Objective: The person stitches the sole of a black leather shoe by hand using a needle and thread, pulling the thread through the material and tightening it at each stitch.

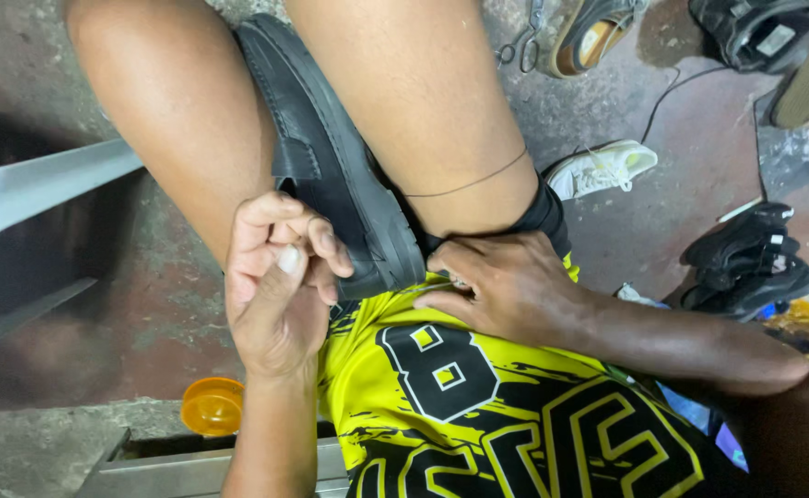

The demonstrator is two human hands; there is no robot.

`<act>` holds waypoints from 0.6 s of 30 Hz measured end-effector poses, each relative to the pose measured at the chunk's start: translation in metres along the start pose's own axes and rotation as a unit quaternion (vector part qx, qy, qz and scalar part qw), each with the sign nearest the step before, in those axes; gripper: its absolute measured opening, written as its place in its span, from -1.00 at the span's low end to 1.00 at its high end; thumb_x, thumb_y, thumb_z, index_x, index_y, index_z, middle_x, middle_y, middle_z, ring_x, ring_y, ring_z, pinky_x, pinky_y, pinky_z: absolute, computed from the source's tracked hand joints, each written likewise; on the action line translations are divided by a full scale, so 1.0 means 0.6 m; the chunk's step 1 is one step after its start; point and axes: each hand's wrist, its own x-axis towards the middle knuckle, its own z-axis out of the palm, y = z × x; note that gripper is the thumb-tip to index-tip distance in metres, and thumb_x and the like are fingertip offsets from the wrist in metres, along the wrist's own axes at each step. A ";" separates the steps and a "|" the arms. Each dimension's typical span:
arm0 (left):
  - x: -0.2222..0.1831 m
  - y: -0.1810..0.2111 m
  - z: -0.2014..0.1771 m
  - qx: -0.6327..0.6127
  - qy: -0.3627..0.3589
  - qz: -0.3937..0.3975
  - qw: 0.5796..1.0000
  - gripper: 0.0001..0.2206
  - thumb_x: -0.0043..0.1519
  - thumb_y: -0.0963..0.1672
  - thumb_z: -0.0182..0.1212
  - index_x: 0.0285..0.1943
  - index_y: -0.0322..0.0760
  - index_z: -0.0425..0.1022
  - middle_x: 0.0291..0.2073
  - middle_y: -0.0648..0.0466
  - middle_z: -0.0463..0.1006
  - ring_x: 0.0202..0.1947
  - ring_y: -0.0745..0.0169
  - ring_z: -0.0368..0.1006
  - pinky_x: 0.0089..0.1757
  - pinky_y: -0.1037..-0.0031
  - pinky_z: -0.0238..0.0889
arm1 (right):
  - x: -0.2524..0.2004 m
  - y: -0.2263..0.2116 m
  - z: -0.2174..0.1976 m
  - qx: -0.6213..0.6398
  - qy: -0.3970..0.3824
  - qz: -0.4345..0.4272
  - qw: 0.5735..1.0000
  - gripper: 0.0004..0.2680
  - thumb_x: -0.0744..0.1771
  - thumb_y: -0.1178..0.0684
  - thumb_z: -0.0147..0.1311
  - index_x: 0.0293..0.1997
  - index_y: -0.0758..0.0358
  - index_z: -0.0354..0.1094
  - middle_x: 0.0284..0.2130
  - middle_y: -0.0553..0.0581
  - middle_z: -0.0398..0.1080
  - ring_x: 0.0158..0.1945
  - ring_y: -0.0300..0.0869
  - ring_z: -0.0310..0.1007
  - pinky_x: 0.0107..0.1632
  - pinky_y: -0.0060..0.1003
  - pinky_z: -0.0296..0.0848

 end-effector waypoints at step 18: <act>-0.007 0.022 0.090 0.556 -0.078 -0.047 0.826 -0.31 0.04 -0.16 0.54 0.40 -0.14 0.34 -0.25 0.12 0.58 -0.52 0.45 0.47 -0.43 0.62 0.39 | -0.011 0.008 -0.108 0.285 -0.075 0.035 0.955 -0.91 0.34 0.06 0.17 -0.32 0.20 0.43 -0.55 -0.06 0.41 -0.51 -0.34 0.30 -0.43 -0.36 0.30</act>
